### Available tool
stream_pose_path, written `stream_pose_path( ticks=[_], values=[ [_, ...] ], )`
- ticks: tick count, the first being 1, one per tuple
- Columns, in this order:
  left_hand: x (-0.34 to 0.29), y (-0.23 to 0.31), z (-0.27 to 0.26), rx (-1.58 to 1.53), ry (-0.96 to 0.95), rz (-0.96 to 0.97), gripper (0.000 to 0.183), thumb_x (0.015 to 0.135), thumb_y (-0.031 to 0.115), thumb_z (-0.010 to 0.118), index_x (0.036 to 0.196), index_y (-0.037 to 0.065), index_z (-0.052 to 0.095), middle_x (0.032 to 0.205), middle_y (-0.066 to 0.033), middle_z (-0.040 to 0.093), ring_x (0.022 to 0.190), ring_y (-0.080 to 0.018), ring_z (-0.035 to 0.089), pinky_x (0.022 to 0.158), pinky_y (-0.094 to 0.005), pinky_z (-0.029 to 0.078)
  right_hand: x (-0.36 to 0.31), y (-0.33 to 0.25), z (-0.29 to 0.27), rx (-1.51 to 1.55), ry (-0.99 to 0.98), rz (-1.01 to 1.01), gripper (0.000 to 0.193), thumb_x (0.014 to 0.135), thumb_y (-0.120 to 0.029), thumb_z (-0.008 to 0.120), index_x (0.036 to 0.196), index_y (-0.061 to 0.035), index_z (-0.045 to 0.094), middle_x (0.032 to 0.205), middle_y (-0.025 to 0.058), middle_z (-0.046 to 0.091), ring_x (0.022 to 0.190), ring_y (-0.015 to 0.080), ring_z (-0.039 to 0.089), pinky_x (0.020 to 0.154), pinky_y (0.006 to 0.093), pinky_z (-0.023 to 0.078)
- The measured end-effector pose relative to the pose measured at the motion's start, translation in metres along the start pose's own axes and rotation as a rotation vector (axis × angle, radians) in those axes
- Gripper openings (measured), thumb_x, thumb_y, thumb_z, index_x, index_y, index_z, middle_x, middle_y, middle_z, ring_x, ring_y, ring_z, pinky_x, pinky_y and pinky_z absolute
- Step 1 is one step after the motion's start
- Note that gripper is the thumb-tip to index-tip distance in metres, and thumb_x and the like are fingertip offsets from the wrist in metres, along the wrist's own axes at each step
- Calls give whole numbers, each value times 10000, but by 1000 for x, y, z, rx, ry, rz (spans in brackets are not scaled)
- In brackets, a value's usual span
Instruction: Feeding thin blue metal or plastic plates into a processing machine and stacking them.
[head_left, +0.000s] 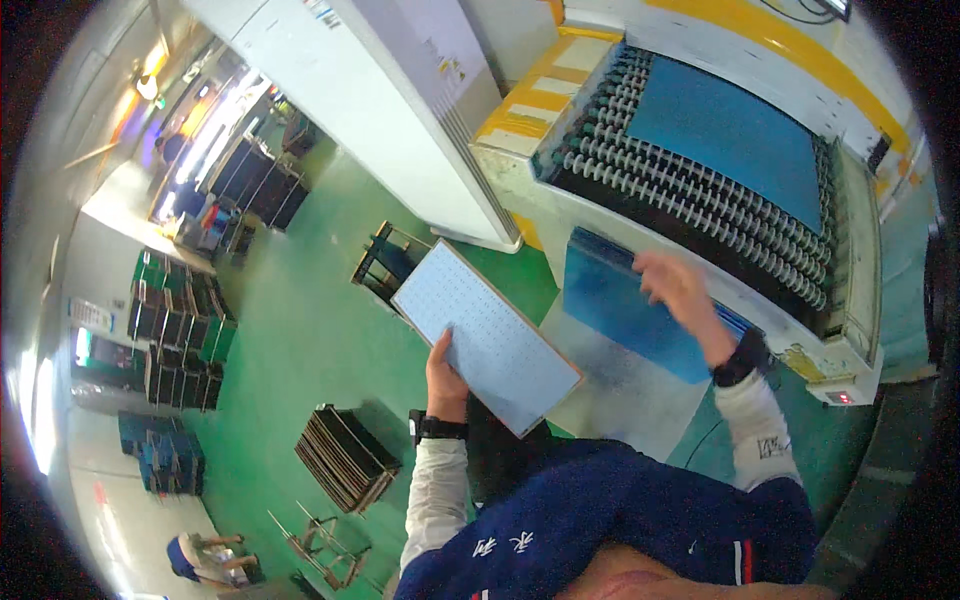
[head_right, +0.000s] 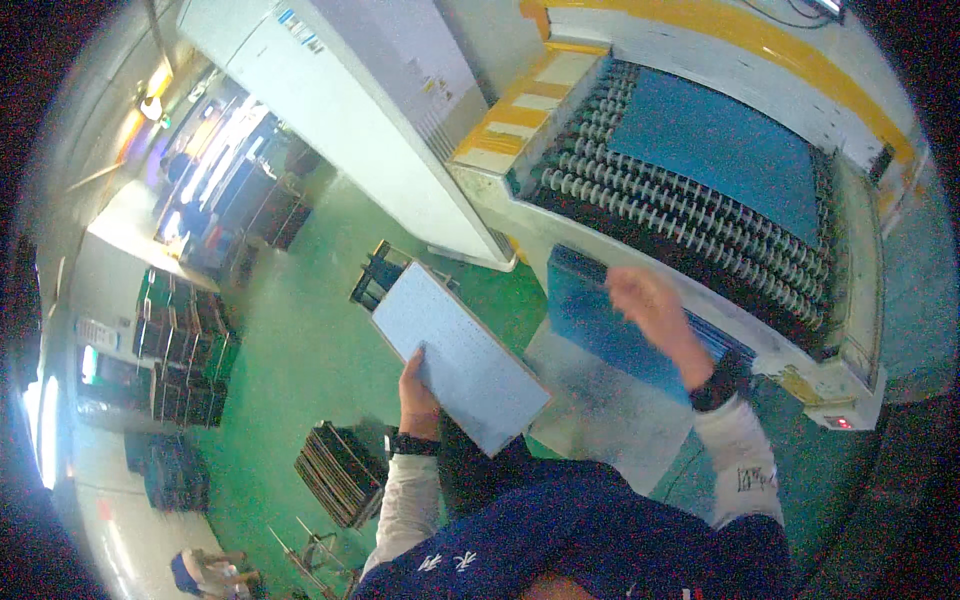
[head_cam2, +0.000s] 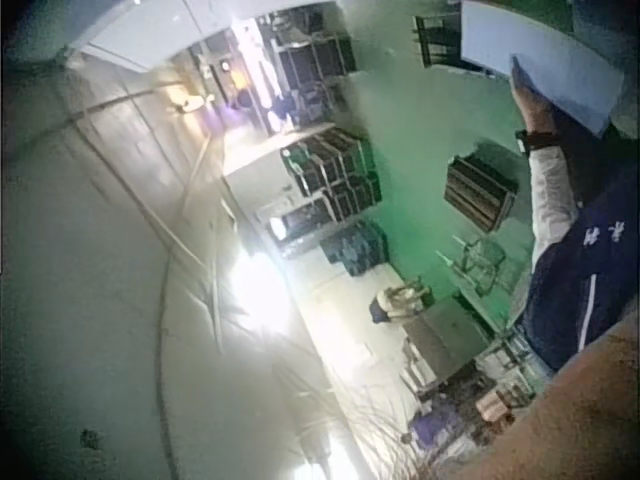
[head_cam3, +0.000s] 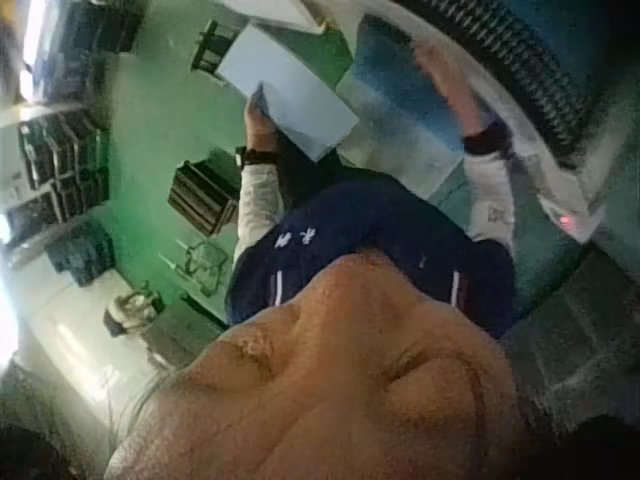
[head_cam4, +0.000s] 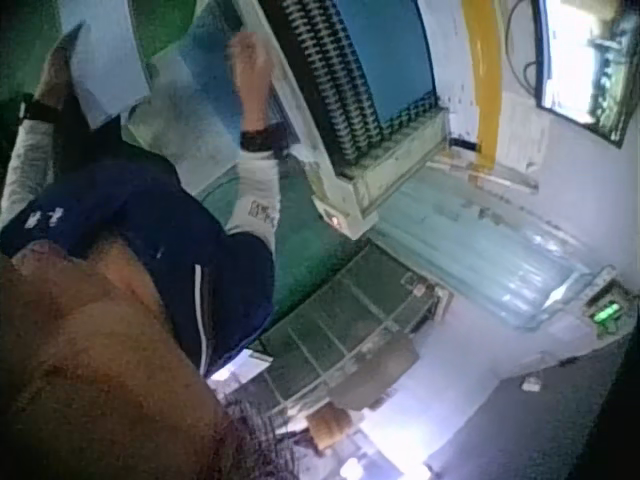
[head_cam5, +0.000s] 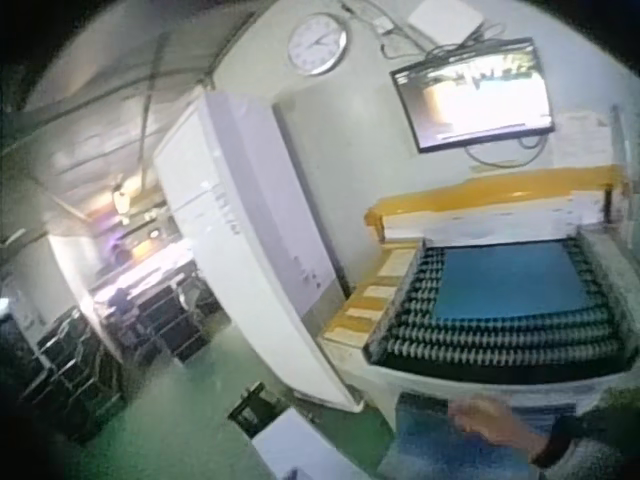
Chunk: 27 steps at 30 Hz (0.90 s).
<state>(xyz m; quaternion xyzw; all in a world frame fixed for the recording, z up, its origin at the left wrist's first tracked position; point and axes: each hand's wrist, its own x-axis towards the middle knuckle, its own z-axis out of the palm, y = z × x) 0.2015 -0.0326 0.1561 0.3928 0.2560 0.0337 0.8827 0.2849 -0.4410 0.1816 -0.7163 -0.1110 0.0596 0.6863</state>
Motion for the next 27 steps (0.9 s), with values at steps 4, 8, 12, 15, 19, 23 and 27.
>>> stream_pose_path(
  ticks=[4,8,12,15,19,23,27],
  values=[
    [7,-4,-4,-57,-25,-23,388,963,231,576,1271,-5,561,1220,-136,640,1126,-295,605,974,-448,485,-54,19,60,130,-225,294,369,983,-261,610,1285,-52,580,1057,50,686,809,134,649,688,277,543],
    [14,-14,11,-14,-167,-64,371,968,226,569,1253,-13,564,1187,-129,643,1112,-291,610,957,-433,498,-83,23,82,312,-248,496,349,980,-269,611,1253,-53,594,1007,34,675,798,131,646,682,275,546],
    [14,-28,59,-11,-229,-232,368,971,210,566,1253,-26,556,1172,-129,643,1087,-277,624,939,-411,512,-102,36,77,229,-196,517,269,962,-268,611,1098,-42,665,920,3,631,715,112,565,628,283,467],
    [18,-40,88,119,-304,-295,363,972,206,567,1249,-28,559,1167,-129,645,1068,-268,633,921,-398,521,-112,24,67,119,-162,431,247,940,-275,616,984,-45,694,852,-28,589,679,98,491,607,280,388],
    [27,-57,115,243,-399,-279,350,966,194,589,1236,-28,576,1161,-129,653,1059,-255,640,915,-382,524,-127,26,39,52,-13,320,232,930,-274,612,974,-60,691,799,-47,564,696,85,477,632,265,370],
    [27,-65,124,287,-489,-327,262,969,153,596,1166,-19,604,1088,-117,676,1001,-242,662,890,-376,526,-139,19,12,127,206,392,230,942,-235,590,1026,-41,681,827,-35,584,728,101,491,646,284,392],
    [33,-61,113,237,-620,-262,231,966,171,609,1107,-11,619,1045,-115,680,979,-227,661,885,-374,523,-139,-3,-9,192,338,343,216,957,-182,568,1069,-31,675,932,-3,647,859,119,580,744,291,462]
  ],
)
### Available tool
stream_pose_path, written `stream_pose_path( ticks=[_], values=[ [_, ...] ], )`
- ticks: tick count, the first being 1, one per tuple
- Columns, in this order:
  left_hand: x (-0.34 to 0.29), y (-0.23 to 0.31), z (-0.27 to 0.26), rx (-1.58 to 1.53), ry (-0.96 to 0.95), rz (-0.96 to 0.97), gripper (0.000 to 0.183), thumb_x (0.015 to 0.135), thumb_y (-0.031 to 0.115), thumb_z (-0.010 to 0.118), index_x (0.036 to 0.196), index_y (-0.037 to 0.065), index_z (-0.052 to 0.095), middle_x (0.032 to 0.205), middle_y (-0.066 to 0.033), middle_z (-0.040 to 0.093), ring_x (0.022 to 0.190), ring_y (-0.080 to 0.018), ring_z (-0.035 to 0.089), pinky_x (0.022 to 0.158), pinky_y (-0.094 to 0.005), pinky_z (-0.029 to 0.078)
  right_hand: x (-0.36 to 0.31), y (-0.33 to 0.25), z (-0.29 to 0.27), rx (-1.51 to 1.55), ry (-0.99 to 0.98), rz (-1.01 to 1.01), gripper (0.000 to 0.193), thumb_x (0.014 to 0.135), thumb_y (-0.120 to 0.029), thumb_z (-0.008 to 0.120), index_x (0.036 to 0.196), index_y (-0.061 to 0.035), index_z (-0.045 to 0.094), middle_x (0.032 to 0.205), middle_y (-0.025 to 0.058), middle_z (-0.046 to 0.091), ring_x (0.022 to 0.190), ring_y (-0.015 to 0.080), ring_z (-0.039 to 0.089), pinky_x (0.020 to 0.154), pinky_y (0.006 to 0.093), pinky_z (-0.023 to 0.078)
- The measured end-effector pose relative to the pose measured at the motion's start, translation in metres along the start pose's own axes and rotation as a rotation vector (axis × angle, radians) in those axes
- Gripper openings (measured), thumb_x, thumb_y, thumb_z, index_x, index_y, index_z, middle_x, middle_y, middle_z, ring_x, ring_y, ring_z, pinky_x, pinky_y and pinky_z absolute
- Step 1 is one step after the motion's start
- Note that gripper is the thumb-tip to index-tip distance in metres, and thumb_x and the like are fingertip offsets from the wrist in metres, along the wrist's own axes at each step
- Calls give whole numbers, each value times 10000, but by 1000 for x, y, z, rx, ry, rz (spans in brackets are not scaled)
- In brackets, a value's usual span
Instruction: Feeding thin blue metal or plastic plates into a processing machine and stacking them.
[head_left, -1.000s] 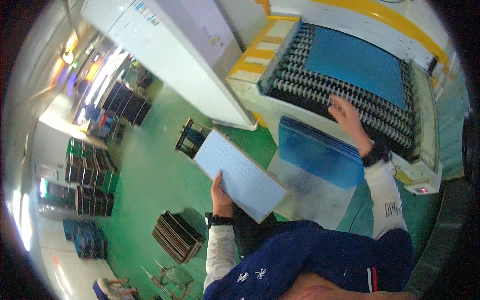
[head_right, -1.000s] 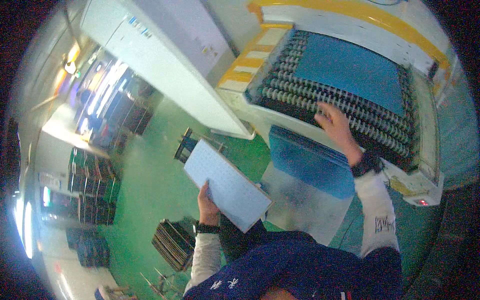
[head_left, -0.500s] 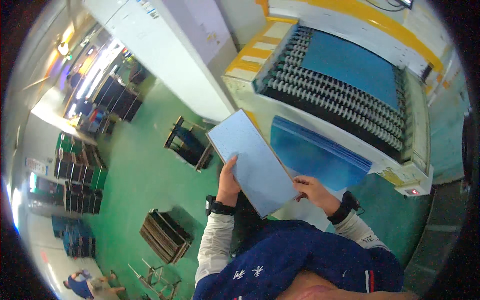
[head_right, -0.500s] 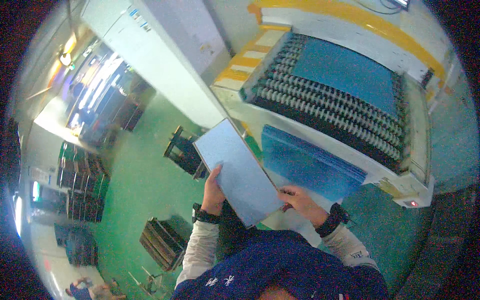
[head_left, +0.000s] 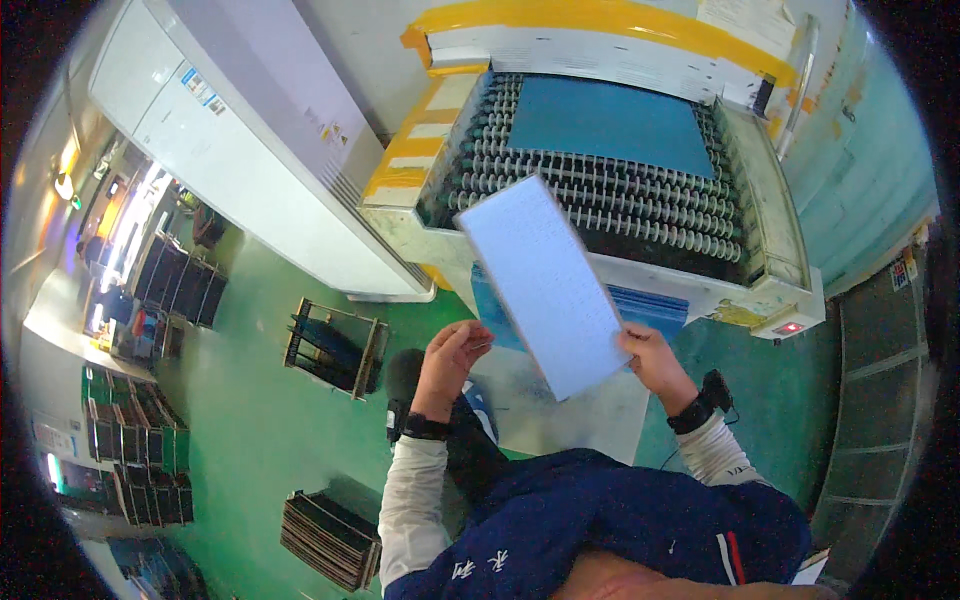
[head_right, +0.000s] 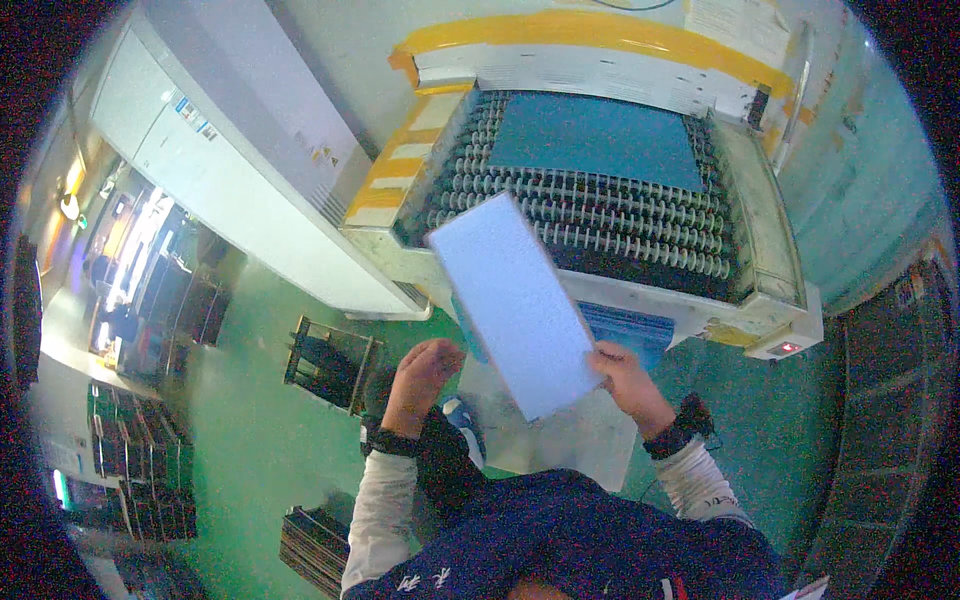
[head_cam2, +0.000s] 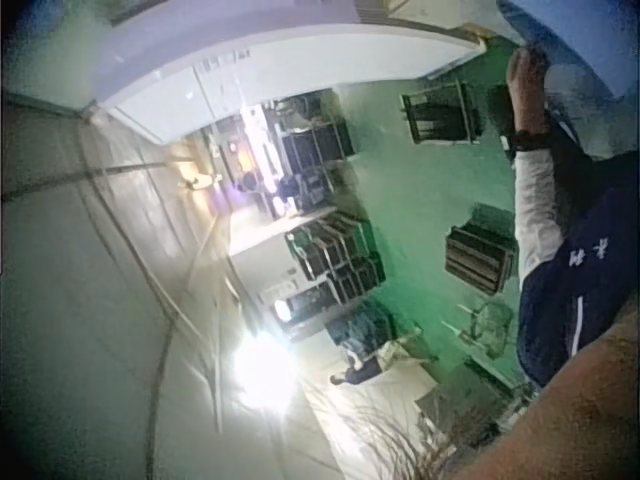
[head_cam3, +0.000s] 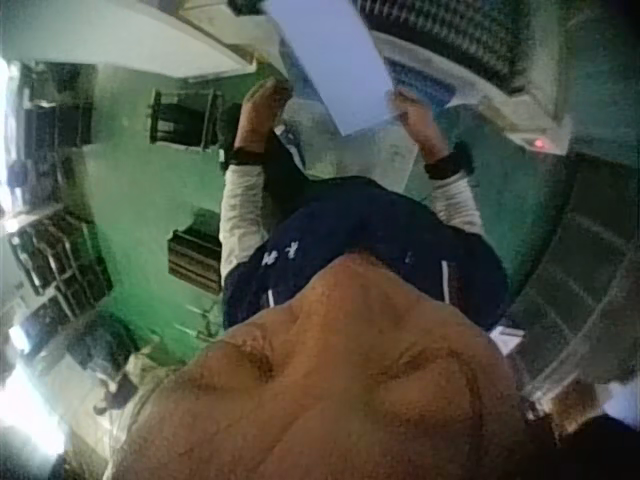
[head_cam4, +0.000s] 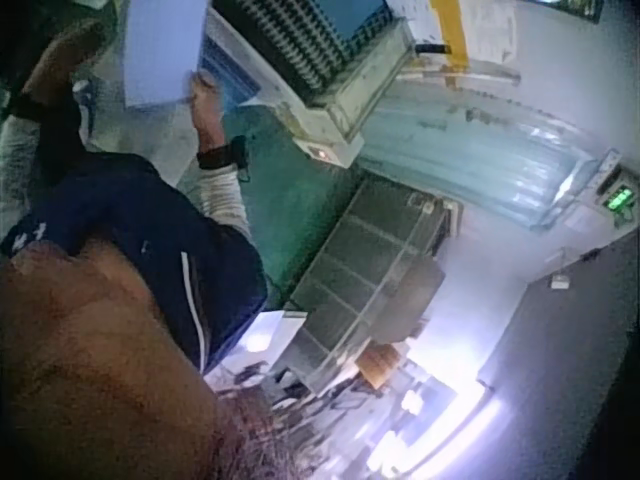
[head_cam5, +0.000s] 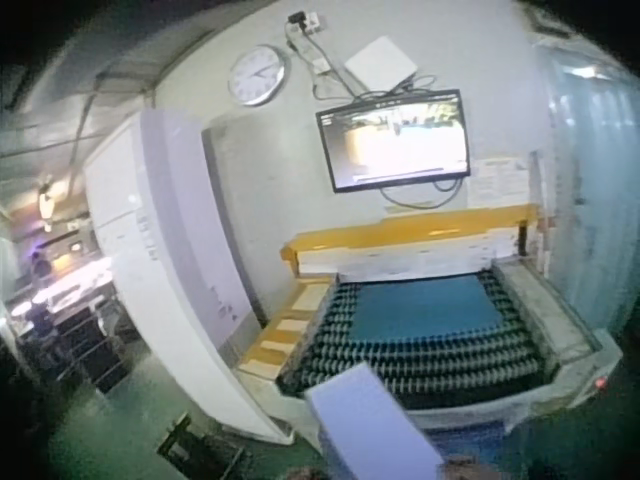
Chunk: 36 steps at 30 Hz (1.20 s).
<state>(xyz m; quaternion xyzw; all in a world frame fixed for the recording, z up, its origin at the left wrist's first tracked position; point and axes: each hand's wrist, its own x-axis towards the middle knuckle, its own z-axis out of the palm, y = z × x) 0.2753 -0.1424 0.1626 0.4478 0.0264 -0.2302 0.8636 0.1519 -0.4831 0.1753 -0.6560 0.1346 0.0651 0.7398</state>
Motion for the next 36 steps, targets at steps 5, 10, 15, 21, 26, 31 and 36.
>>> stream_pose_path(
  ticks=[5,10,15,21,26,31,36],
  values=[
    [9,27,-42,259,188,164,141,981,147,590,981,17,644,894,-71,670,831,-193,666,784,-334,536,32,54,-51,192,242,-169,246,974,-163,555,1163,-33,646,1092,46,684,1017,181,647,865,349,514],
    [2,73,-83,731,445,390,301,1010,228,557,797,20,599,707,-39,616,682,-105,572,641,-281,456,47,22,-59,527,268,-10,305,971,-194,571,1241,-55,603,1130,40,680,1029,201,645,866,421,513],
    [14,58,-130,1191,495,373,373,993,225,557,717,-27,562,687,-130,611,617,-225,551,603,-389,435,55,26,-65,513,307,-41,297,963,-240,598,1223,-96,610,1098,10,682,941,170,641,775,363,488],
    [24,46,-138,1552,374,460,315,900,262,619,820,-42,643,781,-214,657,768,-397,643,703,-443,493,64,26,-57,528,351,51,300,962,-258,602,1226,-114,611,1102,9,677,949,168,630,781,356,479],
    [34,55,-150,1545,327,99,356,845,315,677,905,-36,691,825,-206,690,800,-366,668,738,-428,510,72,23,-53,523,360,-29,313,968,-283,587,1198,-71,602,1067,45,676,955,204,636,782,384,508],
    [37,57,-135,1572,267,76,395,833,341,688,919,-45,703,838,-207,701,809,-351,678,749,-421,515,69,29,-56,549,322,-20,290,960,-251,614,1159,-41,600,1033,76,673,873,216,651,709,372,537],
    [37,57,-139,1651,281,96,417,834,356,685,915,-53,698,837,-220,698,815,-372,675,750,-427,515,68,30,-53,587,297,-14,275,951,-219,636,1147,-30,600,977,82,671,824,213,654,686,369,543]
  ],
)
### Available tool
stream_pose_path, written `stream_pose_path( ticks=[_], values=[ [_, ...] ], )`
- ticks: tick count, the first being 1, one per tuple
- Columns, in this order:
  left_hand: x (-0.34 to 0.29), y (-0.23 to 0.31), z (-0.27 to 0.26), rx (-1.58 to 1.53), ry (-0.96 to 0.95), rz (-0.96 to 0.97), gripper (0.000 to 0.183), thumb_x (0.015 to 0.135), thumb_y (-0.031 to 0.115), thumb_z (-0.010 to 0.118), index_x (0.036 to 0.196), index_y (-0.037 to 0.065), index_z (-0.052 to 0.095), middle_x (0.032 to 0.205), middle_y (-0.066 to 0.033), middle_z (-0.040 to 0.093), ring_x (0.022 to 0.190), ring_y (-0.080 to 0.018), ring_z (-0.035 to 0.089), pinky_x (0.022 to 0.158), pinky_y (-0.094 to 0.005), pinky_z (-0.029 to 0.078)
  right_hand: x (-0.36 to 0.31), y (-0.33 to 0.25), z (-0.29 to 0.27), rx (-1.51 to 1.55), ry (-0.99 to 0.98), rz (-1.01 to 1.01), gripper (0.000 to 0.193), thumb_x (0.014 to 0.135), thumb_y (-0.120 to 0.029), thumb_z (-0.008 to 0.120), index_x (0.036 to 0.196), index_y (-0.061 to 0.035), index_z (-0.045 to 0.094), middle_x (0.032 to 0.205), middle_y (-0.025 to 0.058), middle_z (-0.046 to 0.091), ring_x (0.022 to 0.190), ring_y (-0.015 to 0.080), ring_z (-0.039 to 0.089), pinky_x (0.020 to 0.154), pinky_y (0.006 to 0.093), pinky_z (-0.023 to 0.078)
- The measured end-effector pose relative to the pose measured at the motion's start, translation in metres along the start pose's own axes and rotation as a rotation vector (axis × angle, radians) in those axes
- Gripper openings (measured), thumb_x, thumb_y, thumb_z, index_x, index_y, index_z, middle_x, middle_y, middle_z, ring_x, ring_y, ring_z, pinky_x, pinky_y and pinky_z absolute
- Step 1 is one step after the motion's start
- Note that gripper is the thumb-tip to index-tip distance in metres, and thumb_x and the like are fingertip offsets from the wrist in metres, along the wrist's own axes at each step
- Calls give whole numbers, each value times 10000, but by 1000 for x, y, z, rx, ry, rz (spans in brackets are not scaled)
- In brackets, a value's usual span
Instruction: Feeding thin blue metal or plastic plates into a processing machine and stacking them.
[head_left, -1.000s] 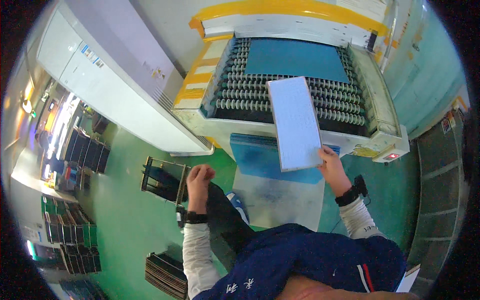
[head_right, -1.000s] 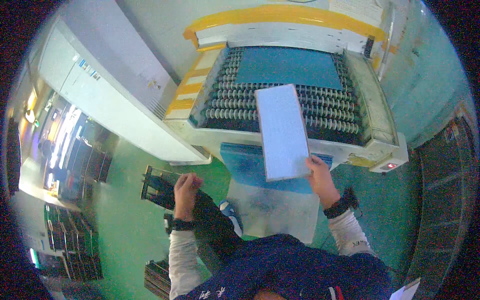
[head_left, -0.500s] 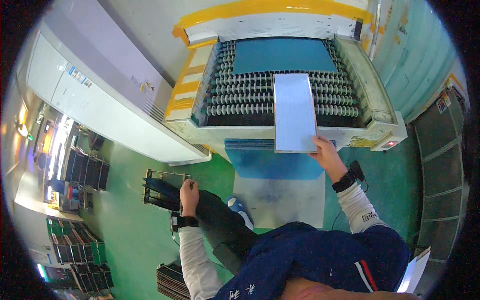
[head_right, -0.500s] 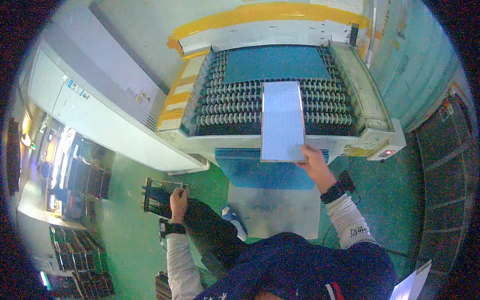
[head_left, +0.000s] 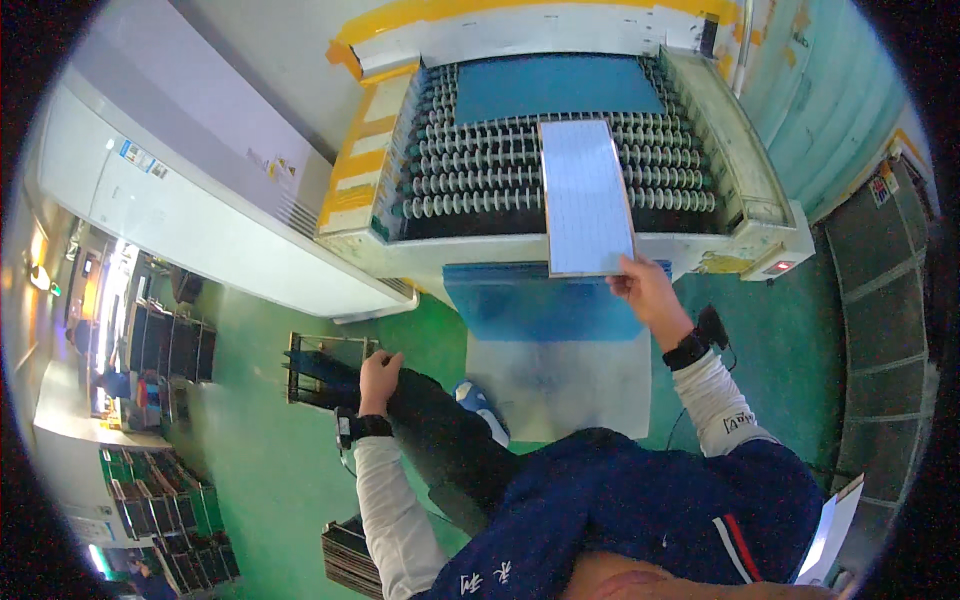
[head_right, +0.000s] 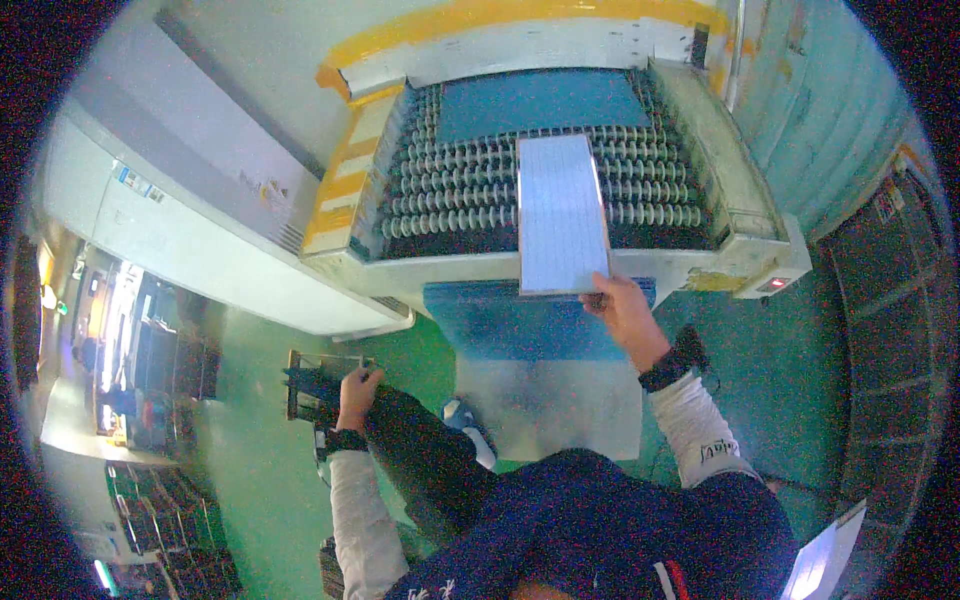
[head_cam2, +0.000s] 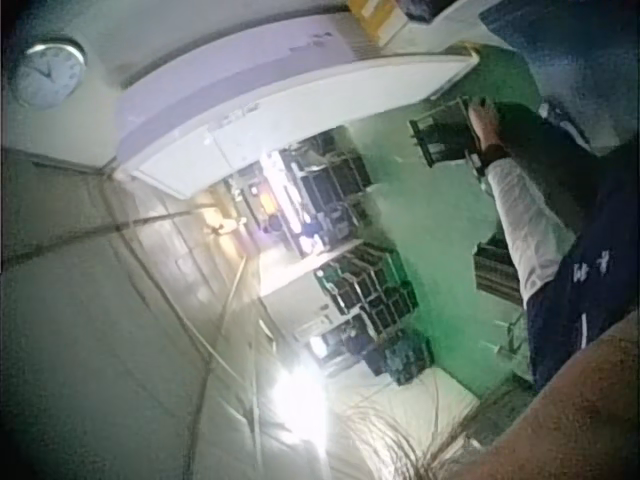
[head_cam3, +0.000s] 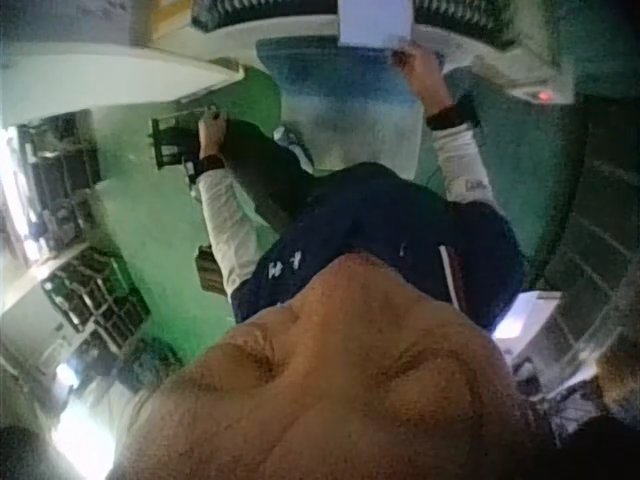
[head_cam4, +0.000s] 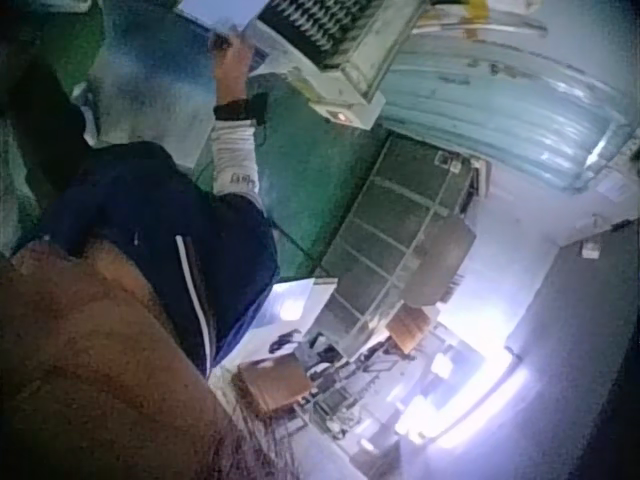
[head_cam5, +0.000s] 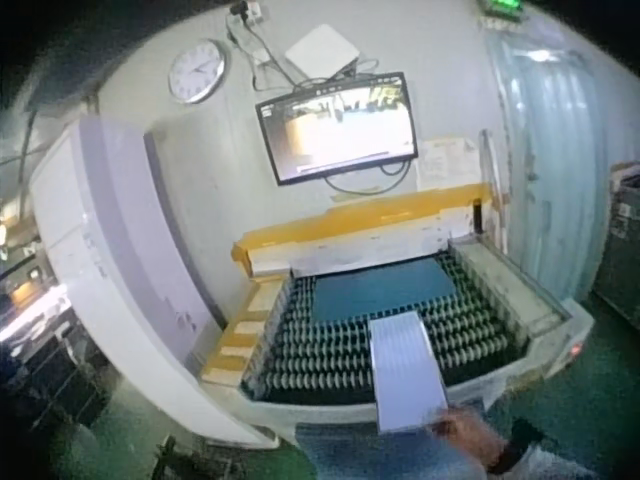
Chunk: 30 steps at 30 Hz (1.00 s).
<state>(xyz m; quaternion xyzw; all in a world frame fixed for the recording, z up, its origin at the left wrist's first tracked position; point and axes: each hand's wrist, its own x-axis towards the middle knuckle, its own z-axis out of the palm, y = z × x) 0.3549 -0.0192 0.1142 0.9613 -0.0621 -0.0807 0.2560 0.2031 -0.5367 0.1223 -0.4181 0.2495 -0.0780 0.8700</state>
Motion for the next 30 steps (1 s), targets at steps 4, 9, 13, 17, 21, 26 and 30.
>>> stream_pose_path(
  ticks=[4,9,13,17,21,26,30],
  values=[
    [1,7,1,-23,-19,24,420,845,357,667,915,-57,695,857,-233,696,823,-394,669,758,-433,515,9,0,-15,-13,29,-51,253,954,-210,633,1133,-35,597,959,75,671,821,208,654,715,354,534],
    [0,11,-1,-18,-32,-6,429,849,365,662,904,-60,688,847,-238,684,822,-396,662,759,-435,507,4,-13,-16,21,117,-51,201,942,-212,651,1065,-63,595,934,64,659,806,210,649,717,347,525],
    [4,0,3,-41,-22,3,448,849,385,657,907,-58,686,862,-243,682,829,-397,660,763,-440,503,15,-16,-30,14,126,-105,203,925,-233,679,1023,-76,594,919,59,649,809,211,651,711,349,526],
    [4,-1,8,-5,20,28,439,848,387,672,906,-48,691,852,-235,687,806,-374,662,749,-434,504,21,-16,-44,112,178,-59,204,922,-243,689,1004,-78,600,901,61,649,816,208,654,712,353,529],
    [5,1,8,-13,37,41,412,849,368,699,904,-41,687,802,-212,690,735,-333,658,711,-418,501,16,-19,-37,140,177,-35,211,924,-254,692,1000,-78,603,892,67,657,802,202,659,691,335,536],
    [3,10,7,-8,8,0,444,840,406,689,921,-30,694,837,-213,695,784,-362,661,737,-424,506,13,-18,-35,-7,167,-79,233,941,-269,672,1043,-68,614,919,86,682,787,190,663,668,320,543],
    [8,14,5,45,-52,-69,475,831,430,675,953,-28,707,912,-230,704,880,-392,676,783,-435,517,14,-20,-20,-92,117,-59,239,958,-266,646,1072,-58,612,937,96,692,785,183,661,672,325,543]
  ],
)
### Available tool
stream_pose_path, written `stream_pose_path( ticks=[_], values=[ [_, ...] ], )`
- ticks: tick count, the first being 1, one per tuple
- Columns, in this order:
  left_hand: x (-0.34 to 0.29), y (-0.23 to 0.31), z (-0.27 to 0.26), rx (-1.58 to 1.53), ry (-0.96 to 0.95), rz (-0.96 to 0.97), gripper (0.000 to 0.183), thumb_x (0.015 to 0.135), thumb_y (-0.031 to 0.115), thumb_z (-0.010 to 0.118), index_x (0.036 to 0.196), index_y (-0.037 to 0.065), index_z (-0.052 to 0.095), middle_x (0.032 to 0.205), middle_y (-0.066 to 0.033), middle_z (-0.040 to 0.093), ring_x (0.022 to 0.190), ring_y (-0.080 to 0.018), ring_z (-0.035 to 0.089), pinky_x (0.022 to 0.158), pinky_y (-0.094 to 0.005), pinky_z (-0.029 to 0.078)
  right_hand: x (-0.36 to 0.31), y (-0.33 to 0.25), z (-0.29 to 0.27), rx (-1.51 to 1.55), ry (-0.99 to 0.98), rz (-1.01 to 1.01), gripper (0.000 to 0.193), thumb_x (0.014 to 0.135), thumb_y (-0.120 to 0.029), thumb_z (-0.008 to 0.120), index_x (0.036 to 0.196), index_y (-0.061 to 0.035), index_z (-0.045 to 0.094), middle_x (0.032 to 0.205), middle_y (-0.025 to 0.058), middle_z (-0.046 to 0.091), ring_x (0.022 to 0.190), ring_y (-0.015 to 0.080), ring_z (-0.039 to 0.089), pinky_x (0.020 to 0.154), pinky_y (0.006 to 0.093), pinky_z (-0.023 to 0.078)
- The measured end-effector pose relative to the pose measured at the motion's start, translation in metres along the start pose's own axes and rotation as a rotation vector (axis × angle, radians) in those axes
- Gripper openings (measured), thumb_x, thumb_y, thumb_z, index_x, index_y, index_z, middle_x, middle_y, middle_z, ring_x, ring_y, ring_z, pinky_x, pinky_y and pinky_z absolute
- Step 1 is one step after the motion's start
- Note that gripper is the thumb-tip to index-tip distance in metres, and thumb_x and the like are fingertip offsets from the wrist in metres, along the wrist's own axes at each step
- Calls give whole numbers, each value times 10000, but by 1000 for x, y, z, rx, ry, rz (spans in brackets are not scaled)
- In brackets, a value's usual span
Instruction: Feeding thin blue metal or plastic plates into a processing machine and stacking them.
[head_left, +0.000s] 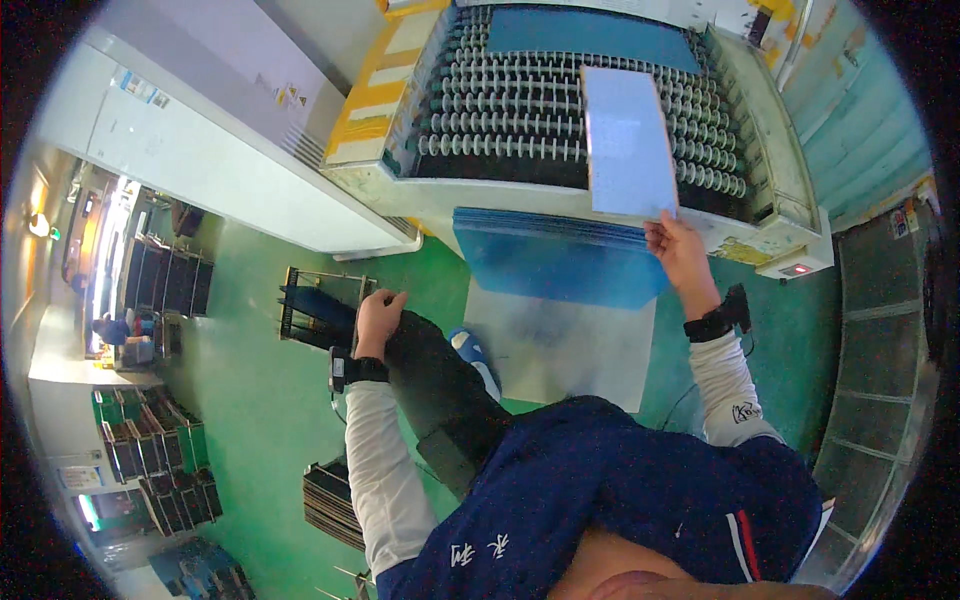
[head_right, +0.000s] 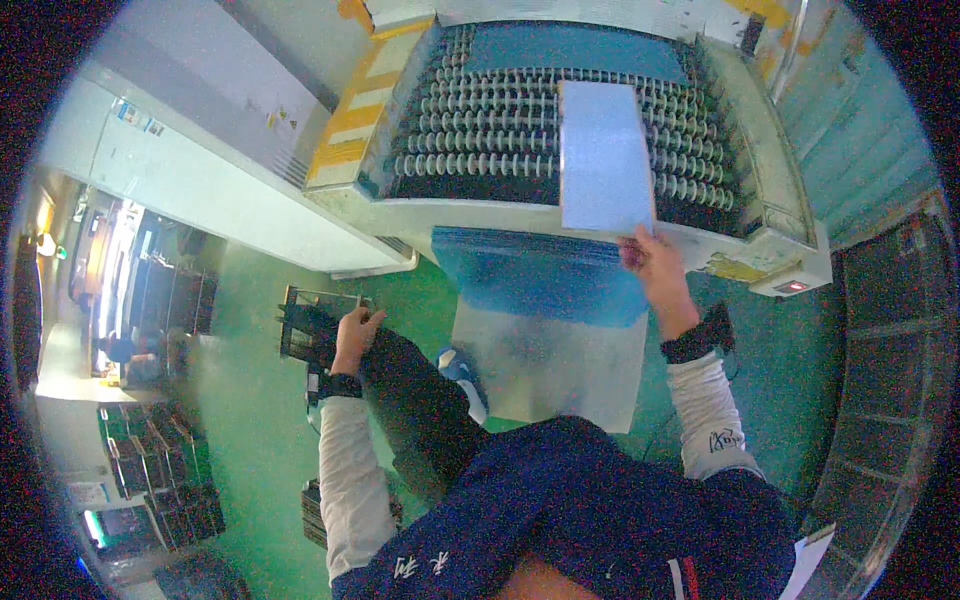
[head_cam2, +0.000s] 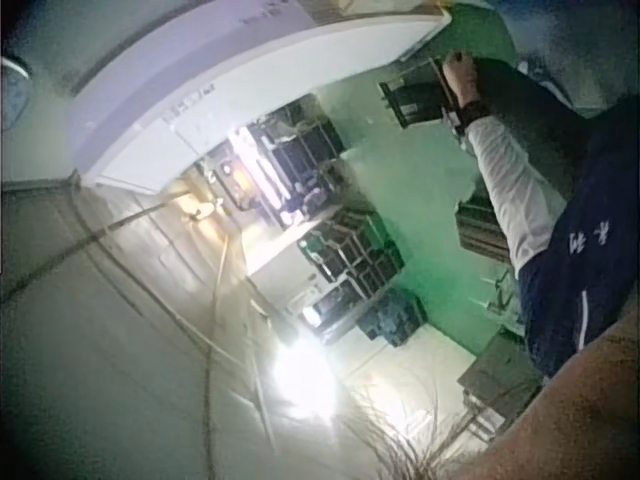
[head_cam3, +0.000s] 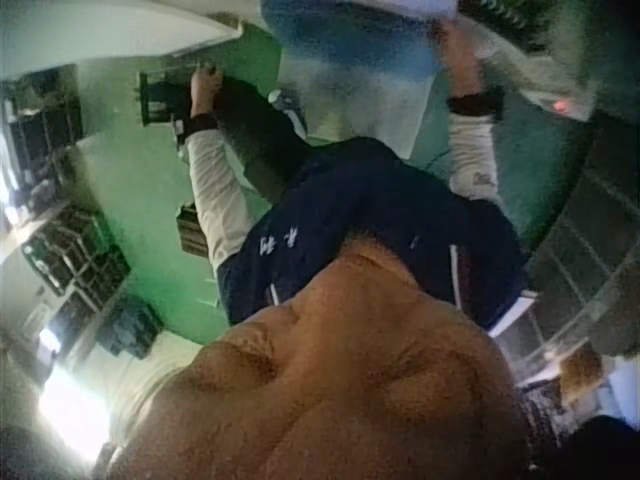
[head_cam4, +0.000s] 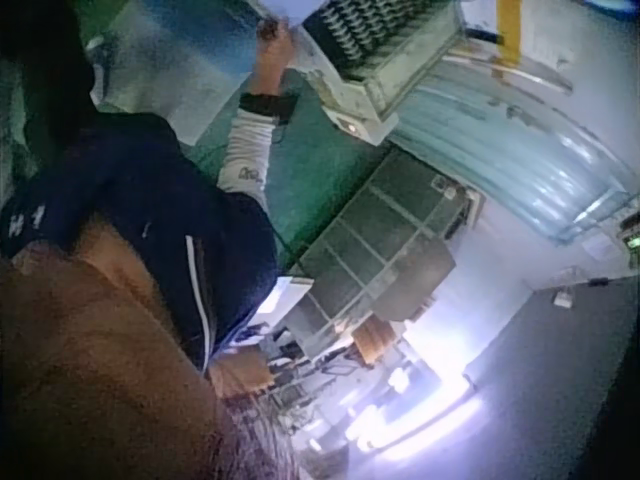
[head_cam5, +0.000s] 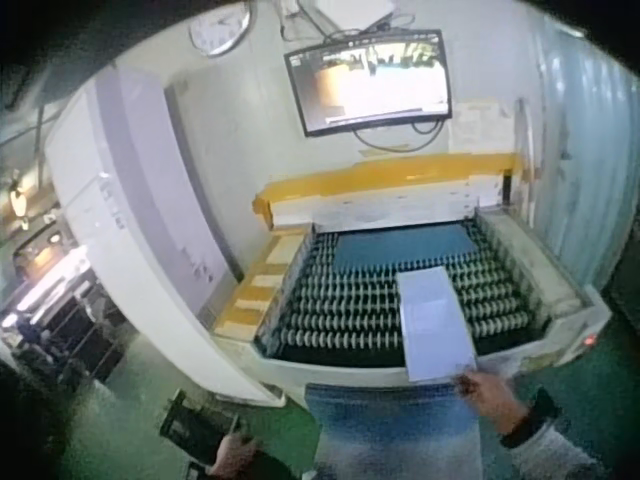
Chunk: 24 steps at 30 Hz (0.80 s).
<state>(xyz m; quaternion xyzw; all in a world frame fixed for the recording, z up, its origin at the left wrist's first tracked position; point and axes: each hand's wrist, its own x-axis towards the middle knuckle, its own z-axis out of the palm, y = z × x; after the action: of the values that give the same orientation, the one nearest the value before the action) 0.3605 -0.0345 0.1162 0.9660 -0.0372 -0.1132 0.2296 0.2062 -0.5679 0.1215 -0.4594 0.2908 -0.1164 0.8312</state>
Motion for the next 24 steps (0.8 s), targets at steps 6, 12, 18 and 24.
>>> stream_pose_path(
  ticks=[6,12,18,24],
  values=[
    [-1,-2,4,-44,51,42,465,830,421,680,933,-32,702,900,-232,700,869,-397,670,773,-443,516,6,6,36,171,-22,99,242,965,-251,632,1082,-41,618,953,90,698,763,181,656,678,325,541],
    [-5,4,0,-36,56,44,468,831,418,677,942,-36,705,906,-235,700,879,-402,668,789,-454,516,-4,1,51,107,-144,140,211,970,-237,619,1042,-41,642,934,83,702,759,188,656,682,313,535],
    [-6,3,0,-16,75,67,474,834,422,671,948,-37,705,902,-240,696,881,-406,666,786,-456,517,7,-4,68,-576,-141,-555,193,957,-212,616,1043,-43,652,966,69,710,815,210,656,747,340,533],
    [-5,2,2,-1,74,40,478,838,438,681,901,-35,690,846,-248,684,821,-422,662,748,-463,508,29,-38,89,-1417,33,-1124,384,867,-257,675,1214,-99,629,1318,119,579,1220,340,505,1043,500,376]
  ],
)
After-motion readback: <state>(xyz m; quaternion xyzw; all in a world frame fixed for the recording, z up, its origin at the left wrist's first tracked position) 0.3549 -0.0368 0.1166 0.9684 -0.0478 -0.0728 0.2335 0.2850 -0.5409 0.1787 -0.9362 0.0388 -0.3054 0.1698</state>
